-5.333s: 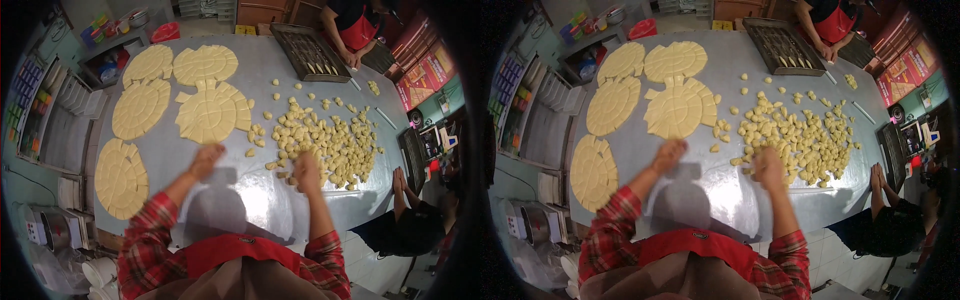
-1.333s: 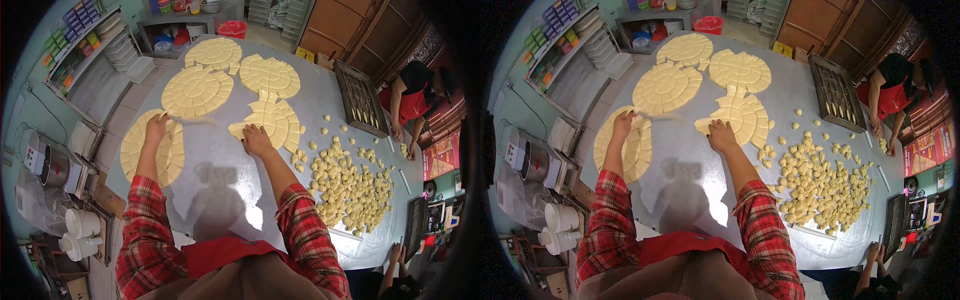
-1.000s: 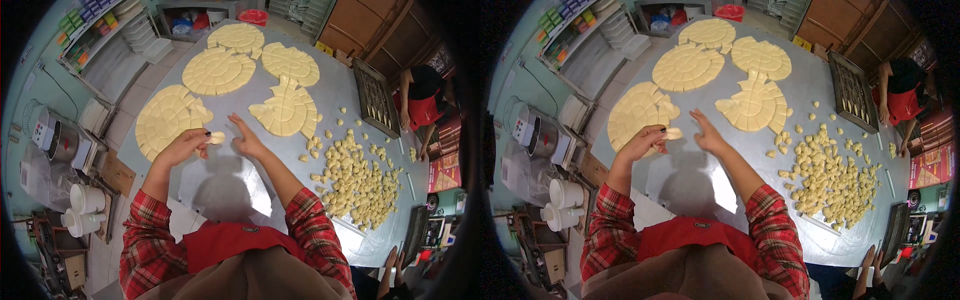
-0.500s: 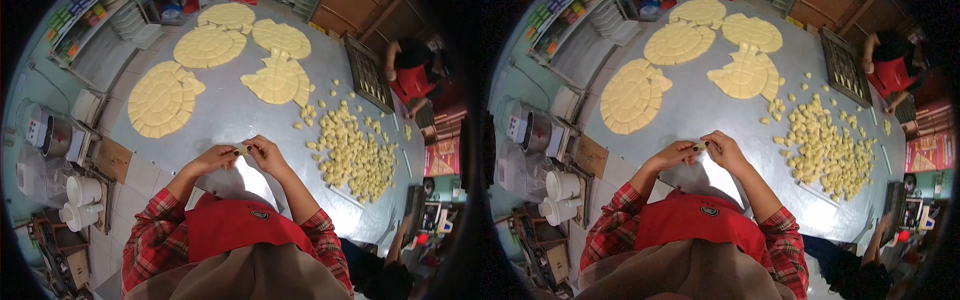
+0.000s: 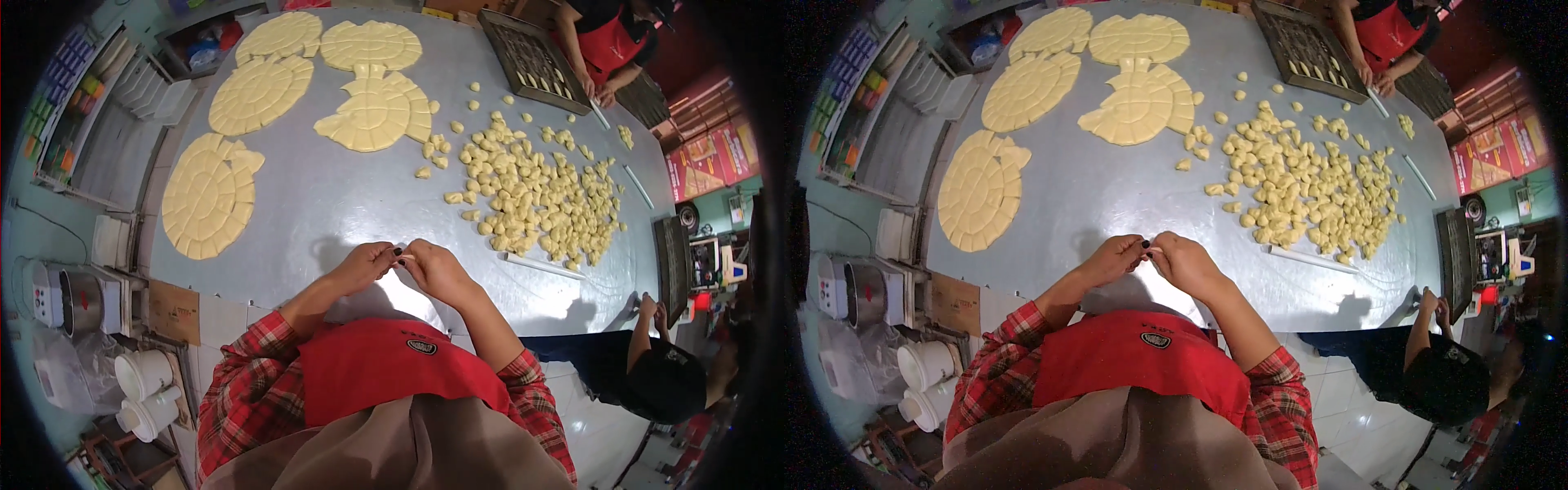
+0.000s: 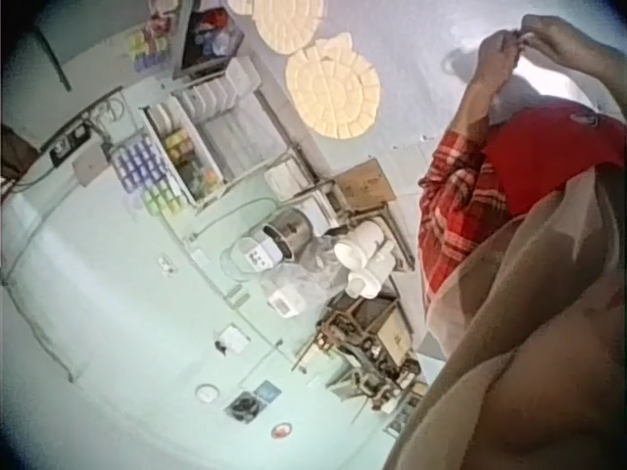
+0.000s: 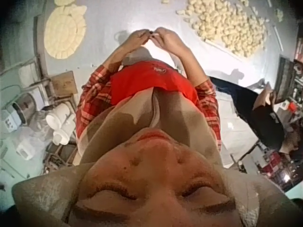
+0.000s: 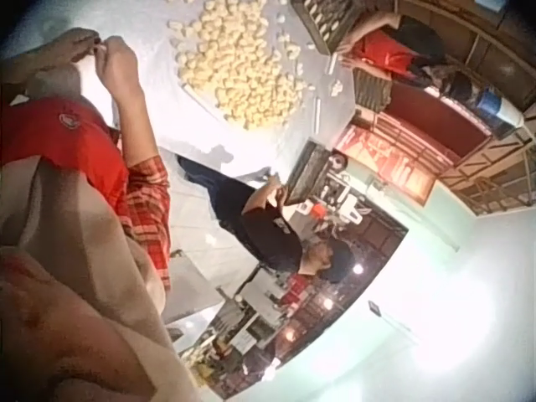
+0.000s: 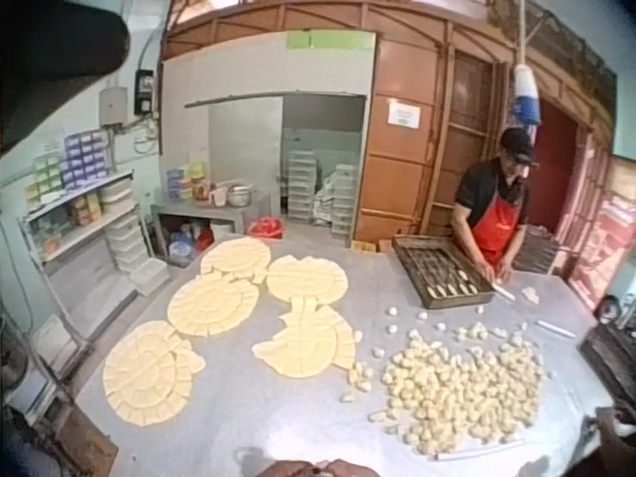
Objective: Shaping small pieces of dough into uniform round balls on a large metal production table.
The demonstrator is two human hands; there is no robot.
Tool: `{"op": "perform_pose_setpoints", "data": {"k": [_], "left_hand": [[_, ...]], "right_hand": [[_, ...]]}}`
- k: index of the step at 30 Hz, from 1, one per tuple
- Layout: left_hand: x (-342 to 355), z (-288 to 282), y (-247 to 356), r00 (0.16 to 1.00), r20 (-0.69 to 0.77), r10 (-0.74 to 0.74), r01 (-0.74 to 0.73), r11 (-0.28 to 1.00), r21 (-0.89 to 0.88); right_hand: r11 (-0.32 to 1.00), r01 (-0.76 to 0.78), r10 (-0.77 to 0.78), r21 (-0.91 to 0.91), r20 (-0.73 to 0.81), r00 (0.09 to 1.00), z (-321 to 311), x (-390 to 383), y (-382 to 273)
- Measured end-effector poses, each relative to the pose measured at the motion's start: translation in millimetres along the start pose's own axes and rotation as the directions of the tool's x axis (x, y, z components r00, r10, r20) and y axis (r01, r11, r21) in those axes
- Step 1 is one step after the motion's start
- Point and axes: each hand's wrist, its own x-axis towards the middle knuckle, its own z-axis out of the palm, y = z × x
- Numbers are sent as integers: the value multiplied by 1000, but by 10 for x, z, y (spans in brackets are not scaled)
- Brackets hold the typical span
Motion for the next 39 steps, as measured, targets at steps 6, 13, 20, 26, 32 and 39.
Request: {"op": "perform_pose_setpoints", "data": {"k": [6, 13, 20, 26, 32, 39], "left_hand": [[37, -215, -327, 912, -302, 276, -216, 952, 216], [-39, -54, -776, 920, -70, 386, -21, 227, 974], [320, -548, -416, 820, -172, 545, 109, 145, 983], [-163, -68, -897, 893, 52, 447, -255, 408, 877], [512, 197, -699, 816, -372, 442, -455, 889, 57], [556, -2207, -302, 563, -260, 784, -36, 338, 941]], "right_hand": [[955, -191, 187, 228, 39, 982, -76, -635, 388], [896, -91, 87, -434, -31, 996, 505, -903, 867], [872, -130, 35, -472, -206, 978, 231, -589, 1212], [974, -47, 33, -222, -64, 997, 588, -1119, 1080], [942, 115, -149, -314, -85, 985, 652, 63, 616], [987, 113, -108, -112, 54, 993, 468, 241, 715]]}}
